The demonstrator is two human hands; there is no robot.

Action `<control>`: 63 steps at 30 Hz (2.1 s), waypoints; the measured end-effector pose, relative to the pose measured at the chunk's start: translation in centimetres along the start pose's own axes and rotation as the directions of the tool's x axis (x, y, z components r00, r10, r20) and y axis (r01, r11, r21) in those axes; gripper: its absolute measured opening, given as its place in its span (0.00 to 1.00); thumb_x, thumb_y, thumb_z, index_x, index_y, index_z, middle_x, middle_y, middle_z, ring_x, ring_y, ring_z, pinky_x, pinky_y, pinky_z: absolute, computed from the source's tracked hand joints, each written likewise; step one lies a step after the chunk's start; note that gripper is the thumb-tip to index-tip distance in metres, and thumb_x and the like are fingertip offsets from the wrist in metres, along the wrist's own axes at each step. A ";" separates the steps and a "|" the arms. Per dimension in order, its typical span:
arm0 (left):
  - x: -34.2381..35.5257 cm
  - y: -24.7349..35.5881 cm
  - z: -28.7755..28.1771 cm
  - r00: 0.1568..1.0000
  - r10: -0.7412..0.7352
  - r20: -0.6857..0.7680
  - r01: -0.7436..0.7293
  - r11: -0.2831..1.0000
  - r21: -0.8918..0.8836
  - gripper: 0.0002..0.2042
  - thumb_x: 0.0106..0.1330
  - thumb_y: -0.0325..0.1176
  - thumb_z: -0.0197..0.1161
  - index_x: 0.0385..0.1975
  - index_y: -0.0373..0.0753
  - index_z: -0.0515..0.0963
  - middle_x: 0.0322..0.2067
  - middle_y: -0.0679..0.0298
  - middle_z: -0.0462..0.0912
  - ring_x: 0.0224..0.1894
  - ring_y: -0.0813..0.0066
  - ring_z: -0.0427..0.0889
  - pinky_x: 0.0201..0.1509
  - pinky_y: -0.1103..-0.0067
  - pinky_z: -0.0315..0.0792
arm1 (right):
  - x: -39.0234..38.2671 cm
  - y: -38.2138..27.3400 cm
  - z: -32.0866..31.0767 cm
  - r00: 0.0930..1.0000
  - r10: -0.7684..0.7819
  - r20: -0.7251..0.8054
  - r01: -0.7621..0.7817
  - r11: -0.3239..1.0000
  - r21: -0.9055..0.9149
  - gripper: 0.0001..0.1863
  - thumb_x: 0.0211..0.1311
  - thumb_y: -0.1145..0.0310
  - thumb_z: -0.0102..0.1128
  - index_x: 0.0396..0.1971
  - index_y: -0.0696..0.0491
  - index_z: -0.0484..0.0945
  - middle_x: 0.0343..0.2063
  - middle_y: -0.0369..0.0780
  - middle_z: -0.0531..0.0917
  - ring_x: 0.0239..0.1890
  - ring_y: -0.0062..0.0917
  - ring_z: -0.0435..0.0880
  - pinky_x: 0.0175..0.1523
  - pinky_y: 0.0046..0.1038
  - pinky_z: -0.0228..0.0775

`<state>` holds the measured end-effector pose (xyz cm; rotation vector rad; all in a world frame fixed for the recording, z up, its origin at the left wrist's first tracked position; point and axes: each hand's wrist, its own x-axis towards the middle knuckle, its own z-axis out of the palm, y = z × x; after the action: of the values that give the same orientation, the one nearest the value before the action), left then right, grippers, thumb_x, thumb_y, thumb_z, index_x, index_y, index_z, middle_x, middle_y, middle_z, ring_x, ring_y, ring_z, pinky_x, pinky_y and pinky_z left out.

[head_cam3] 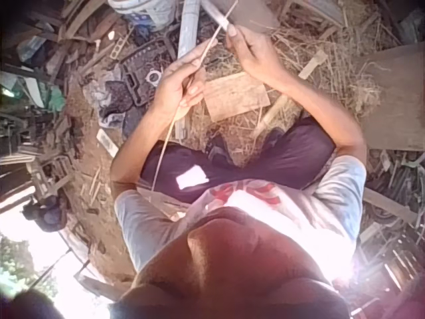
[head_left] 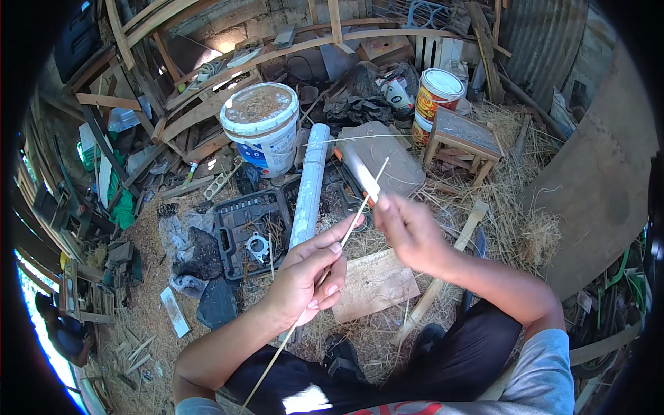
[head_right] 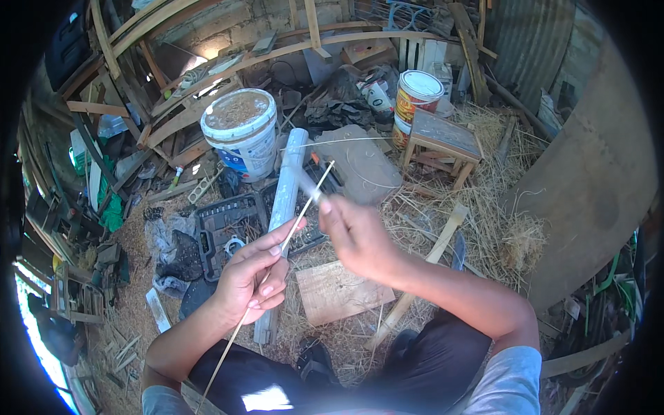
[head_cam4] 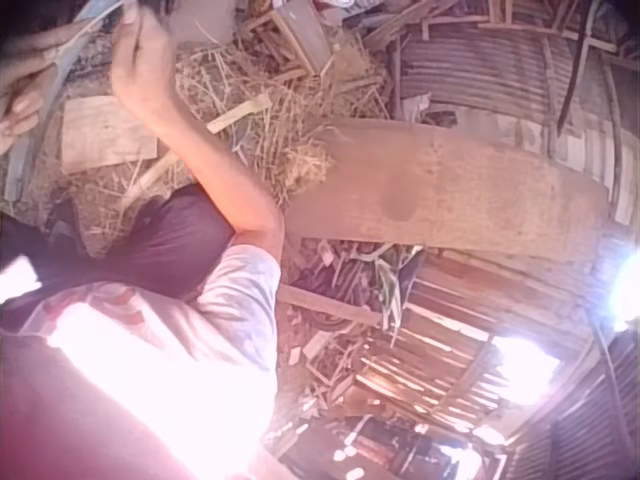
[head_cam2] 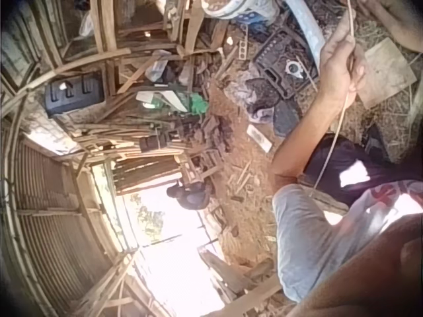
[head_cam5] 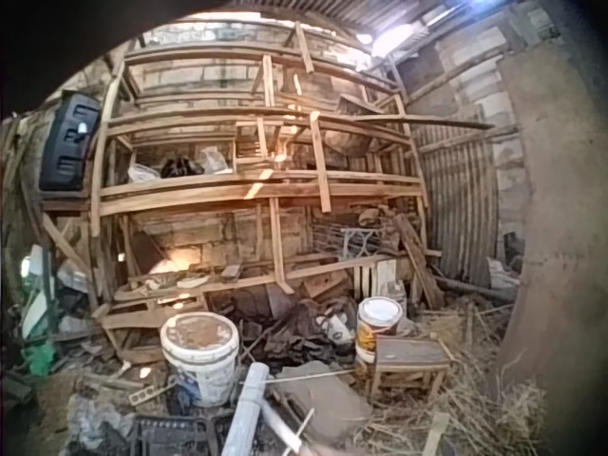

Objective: The person shaves a thin wooden stick with a knife, repeatedly running the blade along the length of the wood to smooth it and create curly shavings.

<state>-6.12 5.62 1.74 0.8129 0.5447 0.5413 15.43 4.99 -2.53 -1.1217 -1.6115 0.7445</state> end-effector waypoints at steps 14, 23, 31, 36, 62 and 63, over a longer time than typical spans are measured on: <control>-0.7 0.5 -0.2 0.999 0.029 -0.044 -0.031 0.999 -0.042 0.24 0.74 0.30 0.42 0.71 0.43 0.57 0.14 0.69 0.65 0.08 0.87 0.53 0.12 0.88 0.52 | 0.7 -1.5 0.9 0.997 -0.068 -0.022 0.067 0.997 -0.031 0.17 0.75 0.66 0.45 0.24 0.56 0.71 0.12 0.36 0.72 0.14 0.23 0.71 0.22 0.30 0.62; -0.7 0.4 -1.0 0.998 0.066 0.008 -0.065 0.994 -0.087 0.23 0.75 0.30 0.42 0.70 0.39 0.58 0.16 0.69 0.66 0.10 0.87 0.54 0.14 0.89 0.52 | -0.4 -1.2 2.4 0.981 -0.179 0.073 0.181 0.984 -0.010 0.15 0.74 0.68 0.45 0.26 0.57 0.72 0.12 0.39 0.74 0.15 0.23 0.75 0.20 0.30 0.65; -0.5 0.5 -0.3 0.999 0.016 -0.051 -0.017 1.000 -0.013 0.24 0.74 0.29 0.43 0.70 0.39 0.58 0.13 0.74 0.63 0.08 0.89 0.55 0.13 0.89 0.53 | 0.3 -0.3 1.4 0.998 -0.067 0.000 0.067 0.997 -0.050 0.16 0.75 0.66 0.45 0.25 0.57 0.72 0.12 0.38 0.72 0.14 0.23 0.72 0.21 0.30 0.64; -0.4 0.5 0.0 0.999 0.033 -0.035 -0.033 0.999 -0.008 0.24 0.75 0.29 0.44 0.70 0.38 0.58 0.13 0.74 0.62 0.09 0.89 0.54 0.13 0.89 0.51 | 0.8 -0.5 0.6 0.993 -0.112 0.025 0.113 0.993 -0.031 0.21 0.78 0.63 0.40 0.21 0.53 0.68 0.13 0.29 0.67 0.15 0.14 0.64 0.20 0.23 0.55; 0.6 0.0 -0.3 0.996 -0.081 0.027 0.081 0.997 -0.005 0.23 0.75 0.31 0.43 0.69 0.36 0.59 0.13 0.73 0.62 0.09 0.89 0.56 0.13 0.89 0.54 | 2.2 0.7 -3.3 0.942 0.336 0.000 -0.294 0.823 0.486 0.20 0.77 0.55 0.41 0.30 0.54 0.70 0.17 0.28 0.67 0.18 0.12 0.65 0.21 0.20 0.57; 0.5 0.1 -0.2 0.997 -0.075 0.001 0.075 0.997 0.014 0.23 0.75 0.31 0.43 0.69 0.37 0.59 0.13 0.74 0.61 0.09 0.90 0.55 0.13 0.89 0.54 | 2.1 1.0 -3.0 0.942 0.336 0.003 -0.295 0.823 0.486 0.20 0.77 0.55 0.41 0.30 0.54 0.70 0.17 0.28 0.67 0.18 0.12 0.65 0.21 0.20 0.57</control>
<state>-5.86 6.08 1.61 0.8029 0.5761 0.4681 18.38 7.10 -1.66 -1.0385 -1.0854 1.2251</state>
